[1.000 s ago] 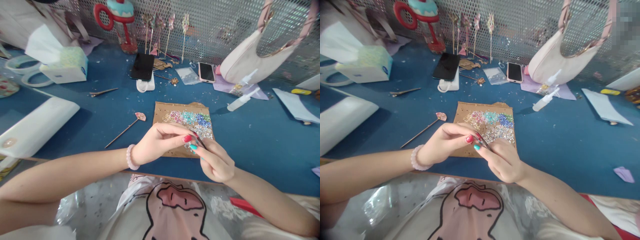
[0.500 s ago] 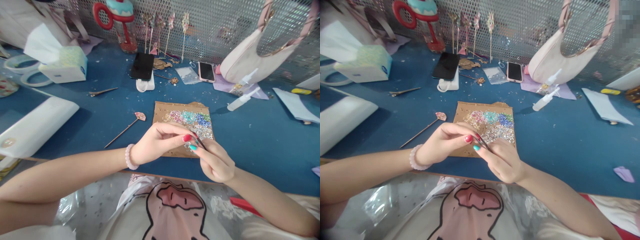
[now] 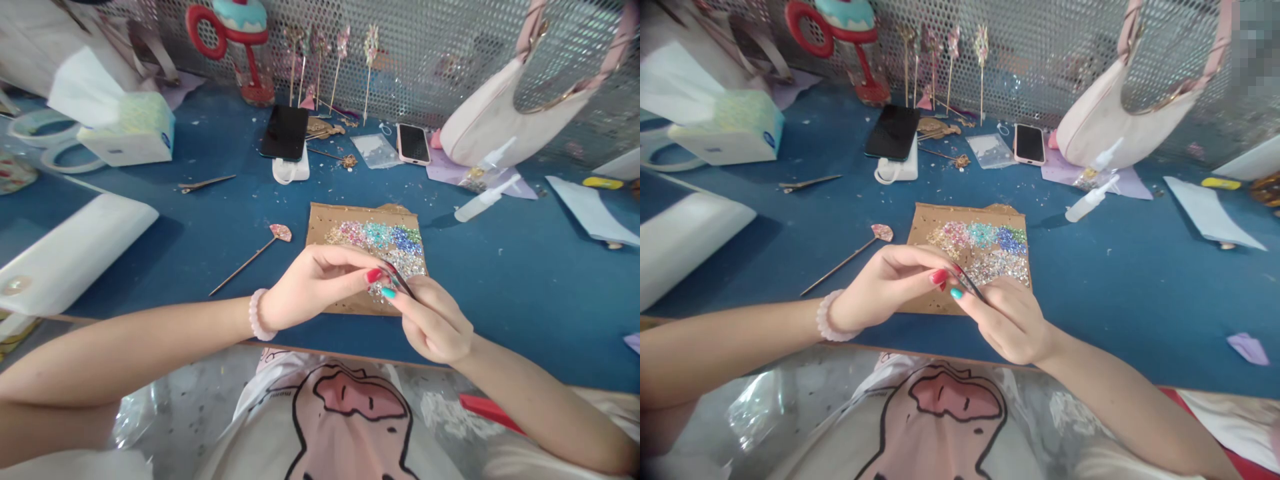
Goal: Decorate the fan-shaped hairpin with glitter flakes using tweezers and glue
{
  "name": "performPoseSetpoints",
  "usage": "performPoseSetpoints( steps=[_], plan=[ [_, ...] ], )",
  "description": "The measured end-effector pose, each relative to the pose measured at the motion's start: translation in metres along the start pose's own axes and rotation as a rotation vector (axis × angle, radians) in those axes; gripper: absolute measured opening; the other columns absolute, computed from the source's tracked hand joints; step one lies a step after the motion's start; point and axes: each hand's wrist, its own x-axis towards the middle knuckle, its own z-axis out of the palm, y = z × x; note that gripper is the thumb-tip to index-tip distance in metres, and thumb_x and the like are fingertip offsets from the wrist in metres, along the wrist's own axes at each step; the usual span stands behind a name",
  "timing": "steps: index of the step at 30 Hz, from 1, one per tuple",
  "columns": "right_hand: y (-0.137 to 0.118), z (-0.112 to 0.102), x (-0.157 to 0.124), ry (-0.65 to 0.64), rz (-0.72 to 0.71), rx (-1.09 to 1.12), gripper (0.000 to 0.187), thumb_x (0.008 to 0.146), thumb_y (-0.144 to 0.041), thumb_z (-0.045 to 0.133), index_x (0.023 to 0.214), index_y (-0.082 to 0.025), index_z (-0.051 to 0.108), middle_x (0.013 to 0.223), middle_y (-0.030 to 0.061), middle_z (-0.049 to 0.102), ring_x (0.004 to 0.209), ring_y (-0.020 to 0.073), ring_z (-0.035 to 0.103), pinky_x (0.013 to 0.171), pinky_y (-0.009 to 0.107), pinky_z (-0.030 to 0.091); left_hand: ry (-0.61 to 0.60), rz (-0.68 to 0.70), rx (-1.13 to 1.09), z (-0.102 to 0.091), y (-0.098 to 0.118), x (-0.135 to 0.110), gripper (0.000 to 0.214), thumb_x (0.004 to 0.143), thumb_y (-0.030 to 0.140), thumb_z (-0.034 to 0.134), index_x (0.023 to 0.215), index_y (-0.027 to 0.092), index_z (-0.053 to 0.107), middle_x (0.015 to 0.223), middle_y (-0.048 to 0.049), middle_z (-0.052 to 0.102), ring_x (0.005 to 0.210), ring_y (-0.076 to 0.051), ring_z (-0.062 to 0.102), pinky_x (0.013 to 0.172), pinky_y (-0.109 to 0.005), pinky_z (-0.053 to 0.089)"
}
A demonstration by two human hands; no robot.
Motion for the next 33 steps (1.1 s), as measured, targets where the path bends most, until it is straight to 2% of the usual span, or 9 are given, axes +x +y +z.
performPoseSetpoints(
  steps=[4, 9, 14, 19, 33],
  plan=[
    [0.001, -0.001, 0.001, 0.000, -0.020, -0.036, 0.057, 0.074, 0.004, 0.051, 0.131, -0.004, 0.043, 0.092, 0.0131, 0.061, 0.085, 0.0208, 0.056, 0.067, 0.036, 0.052, 0.026, -0.044, -0.019, 0.000, 0.001, 0.001, 0.020, 0.085, 0.005, 0.058, 0.085, 0.018, 0.073, 0.083, 0.0023, 0.072, 0.075, -0.007, 0.064, 0.075, -0.014, 0.053],
    [0.002, -0.004, 0.004, -0.069, -0.077, -0.132, 0.058, 0.075, 0.002, 0.051, 0.131, -0.005, 0.041, 0.080, 0.0094, 0.059, 0.078, 0.0192, 0.057, 0.061, 0.034, 0.052, 0.038, -0.070, -0.056, 0.001, 0.001, 0.000, 0.017, 0.083, 0.006, 0.060, 0.083, 0.018, 0.073, 0.081, 0.0021, 0.071, 0.075, -0.007, 0.064, 0.074, -0.014, 0.052],
    [0.002, -0.005, 0.006, -0.062, -0.192, -0.295, 0.034, 0.072, 0.001, 0.057, 0.105, -0.005, 0.059, 0.074, 0.0074, 0.057, 0.070, 0.0177, 0.057, 0.058, 0.033, 0.049, 0.045, -0.103, -0.109, 0.001, -0.001, -0.001, 0.013, 0.082, 0.009, 0.062, 0.080, 0.018, 0.072, 0.079, 0.0009, 0.071, 0.075, -0.008, 0.063, 0.073, -0.015, 0.052],
    [0.001, -0.006, 0.012, -0.096, -0.251, -0.396, 0.021, 0.075, -0.004, 0.058, 0.095, -0.010, 0.062, 0.073, 0.0046, 0.059, 0.062, 0.0128, 0.053, 0.052, 0.028, 0.046, 0.032, -0.146, -0.149, -0.001, -0.002, -0.001, 0.010, 0.082, 0.012, 0.064, 0.075, 0.016, 0.071, 0.075, -0.0003, 0.068, 0.072, -0.009, 0.062, 0.072, -0.018, 0.051],
    [0.001, -0.005, 0.001, -0.085, -0.110, -0.260, 0.038, 0.073, 0.002, 0.054, 0.110, -0.006, 0.056, 0.080, 0.0080, 0.056, 0.072, 0.0173, 0.054, 0.057, 0.031, 0.045, 0.056, -0.152, -0.145, -0.003, -0.004, 0.001, 0.011, 0.081, 0.011, 0.064, 0.074, 0.015, 0.069, 0.074, 0.0003, 0.067, 0.071, -0.008, 0.061, 0.071, -0.016, 0.049]
  ],
)
